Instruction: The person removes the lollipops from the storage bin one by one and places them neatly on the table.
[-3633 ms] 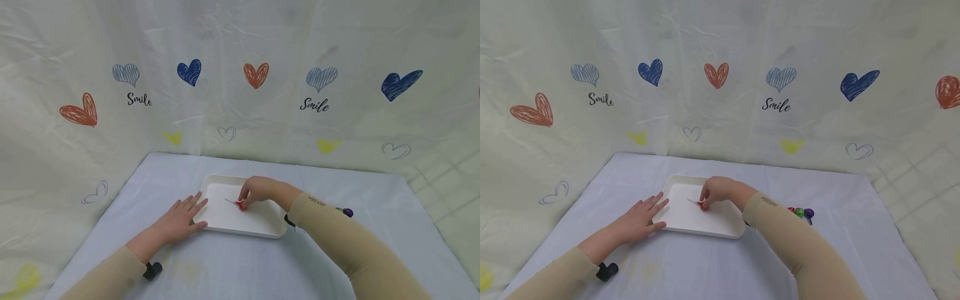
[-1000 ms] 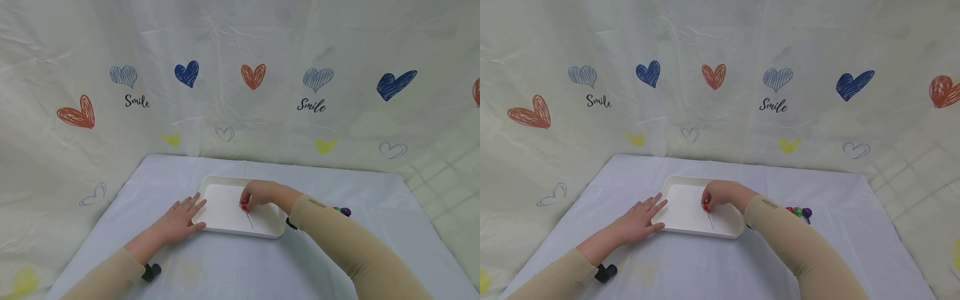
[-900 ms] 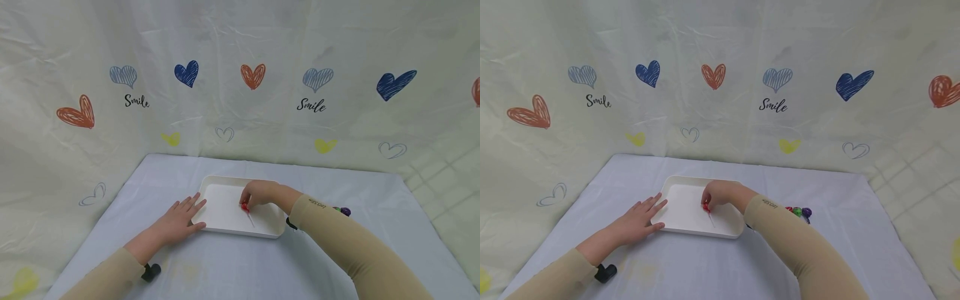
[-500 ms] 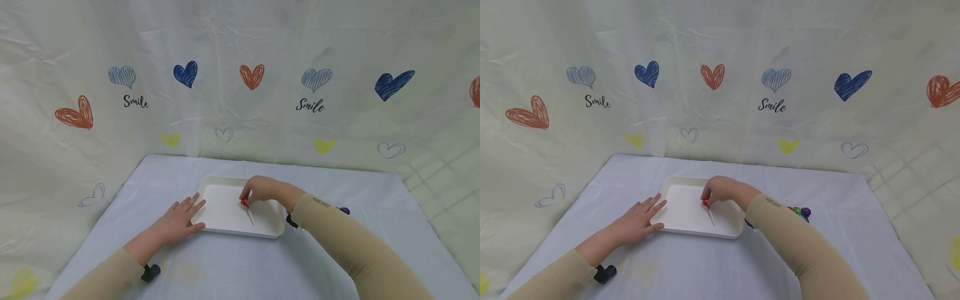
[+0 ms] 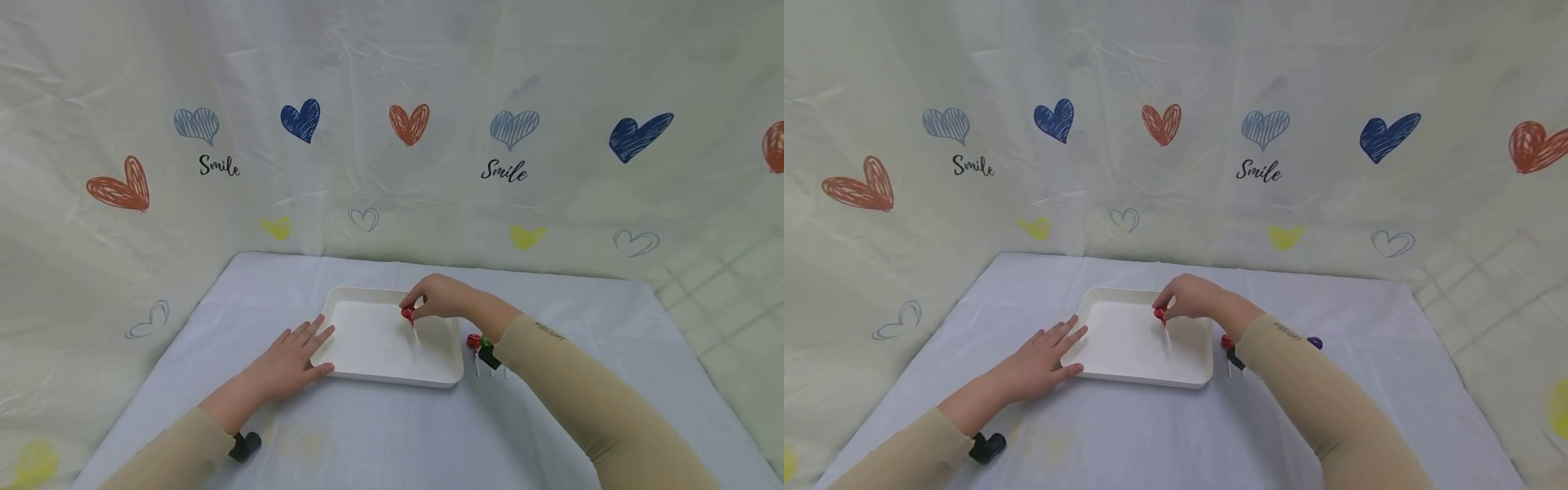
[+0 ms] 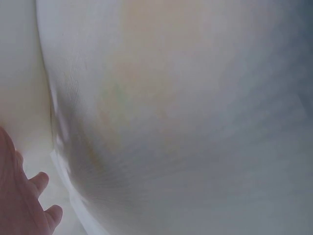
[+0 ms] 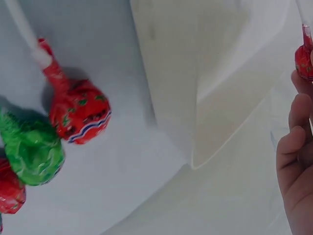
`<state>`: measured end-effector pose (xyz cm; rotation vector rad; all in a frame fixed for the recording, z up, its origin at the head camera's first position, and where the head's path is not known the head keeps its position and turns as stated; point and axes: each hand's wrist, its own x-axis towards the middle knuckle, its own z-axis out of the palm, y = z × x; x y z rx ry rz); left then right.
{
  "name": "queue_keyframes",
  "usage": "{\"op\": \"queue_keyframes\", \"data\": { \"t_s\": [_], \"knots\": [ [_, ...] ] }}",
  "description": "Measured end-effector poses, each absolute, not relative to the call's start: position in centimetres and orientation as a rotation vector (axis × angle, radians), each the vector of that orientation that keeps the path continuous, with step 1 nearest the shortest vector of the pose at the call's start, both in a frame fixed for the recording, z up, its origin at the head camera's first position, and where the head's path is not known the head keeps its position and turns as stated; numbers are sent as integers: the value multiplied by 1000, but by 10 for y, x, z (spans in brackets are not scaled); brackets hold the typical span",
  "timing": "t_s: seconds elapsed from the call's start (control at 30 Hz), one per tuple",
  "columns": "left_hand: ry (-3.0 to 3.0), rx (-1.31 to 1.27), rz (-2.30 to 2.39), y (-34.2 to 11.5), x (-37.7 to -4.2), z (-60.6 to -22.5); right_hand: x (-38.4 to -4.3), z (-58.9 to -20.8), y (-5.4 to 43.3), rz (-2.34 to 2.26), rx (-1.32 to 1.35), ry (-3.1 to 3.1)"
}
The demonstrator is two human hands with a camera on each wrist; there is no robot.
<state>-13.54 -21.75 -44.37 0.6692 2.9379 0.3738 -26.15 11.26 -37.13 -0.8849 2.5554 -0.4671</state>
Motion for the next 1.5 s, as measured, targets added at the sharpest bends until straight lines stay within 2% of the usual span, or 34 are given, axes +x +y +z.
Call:
{"op": "queue_keyframes", "data": {
  "t_s": [0.57,1.23,1.5],
  "knots": [
    [2953,643,360,-221,-139,-453,-248,-366,196,-573,-722,2658],
    [2959,642,366,-222,-141,-460,-214,-390,336,-583,-417,2712],
    [2960,652,365,-222,-142,-460,-203,-392,377,-565,-368,2751]
  ]
}}
